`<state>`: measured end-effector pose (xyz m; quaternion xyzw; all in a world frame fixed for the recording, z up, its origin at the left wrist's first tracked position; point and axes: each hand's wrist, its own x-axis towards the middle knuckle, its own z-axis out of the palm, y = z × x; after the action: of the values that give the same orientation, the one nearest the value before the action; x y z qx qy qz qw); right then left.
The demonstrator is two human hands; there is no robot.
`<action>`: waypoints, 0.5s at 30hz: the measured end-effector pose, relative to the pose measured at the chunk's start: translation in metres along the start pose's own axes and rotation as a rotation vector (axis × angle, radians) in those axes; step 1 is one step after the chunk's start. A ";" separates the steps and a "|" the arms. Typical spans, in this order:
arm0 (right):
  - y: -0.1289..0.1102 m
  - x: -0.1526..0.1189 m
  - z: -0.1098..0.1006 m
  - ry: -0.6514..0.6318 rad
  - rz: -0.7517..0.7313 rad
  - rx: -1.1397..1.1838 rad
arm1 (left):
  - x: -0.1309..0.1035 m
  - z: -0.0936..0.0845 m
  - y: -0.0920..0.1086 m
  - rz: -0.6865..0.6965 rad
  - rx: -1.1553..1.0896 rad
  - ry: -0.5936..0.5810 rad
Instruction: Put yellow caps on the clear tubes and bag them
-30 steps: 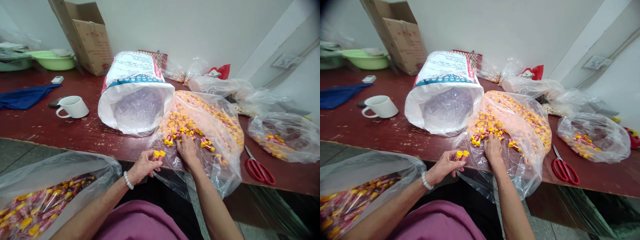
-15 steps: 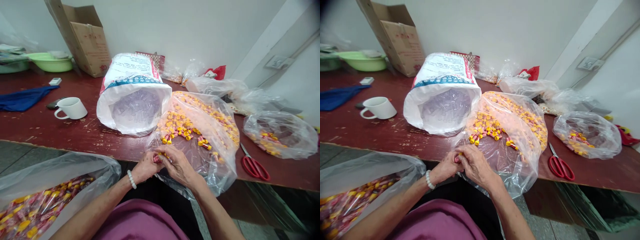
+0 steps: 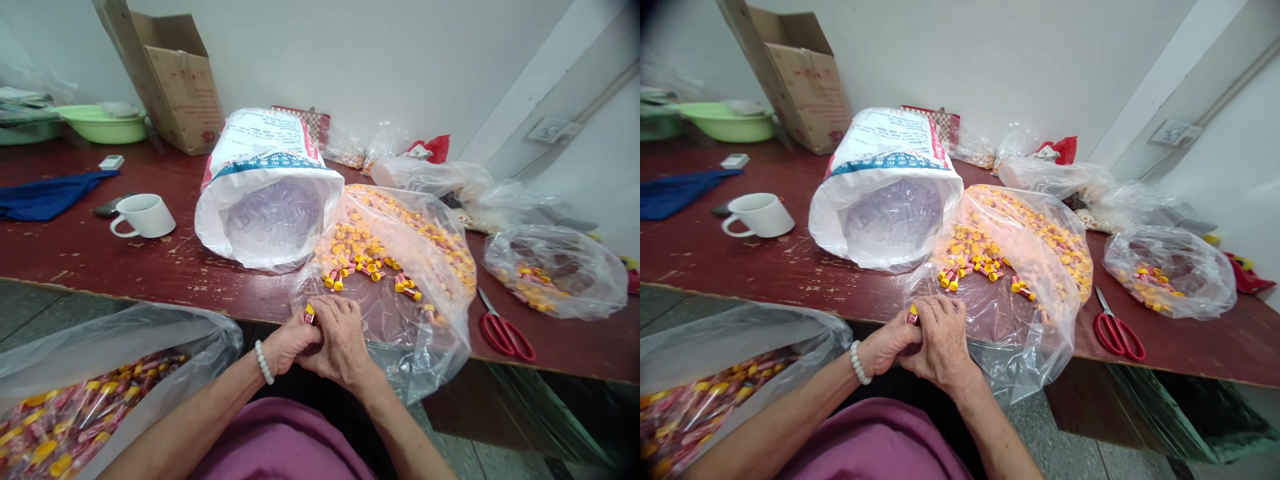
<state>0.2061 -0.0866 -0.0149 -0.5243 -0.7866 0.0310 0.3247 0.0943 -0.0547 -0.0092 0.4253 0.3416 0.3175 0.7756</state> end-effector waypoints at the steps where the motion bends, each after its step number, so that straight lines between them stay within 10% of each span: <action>1: 0.000 0.000 0.000 0.001 -0.005 0.021 | -0.001 0.000 0.001 -0.017 -0.015 -0.018; 15: 0.000 -0.003 -0.002 -0.078 -0.011 -0.084 | 0.002 -0.009 -0.016 -0.079 0.031 0.053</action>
<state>0.2076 -0.0900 -0.0150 -0.5316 -0.8020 0.0167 0.2717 0.0913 -0.0554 -0.0273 0.4147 0.3834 0.2925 0.7717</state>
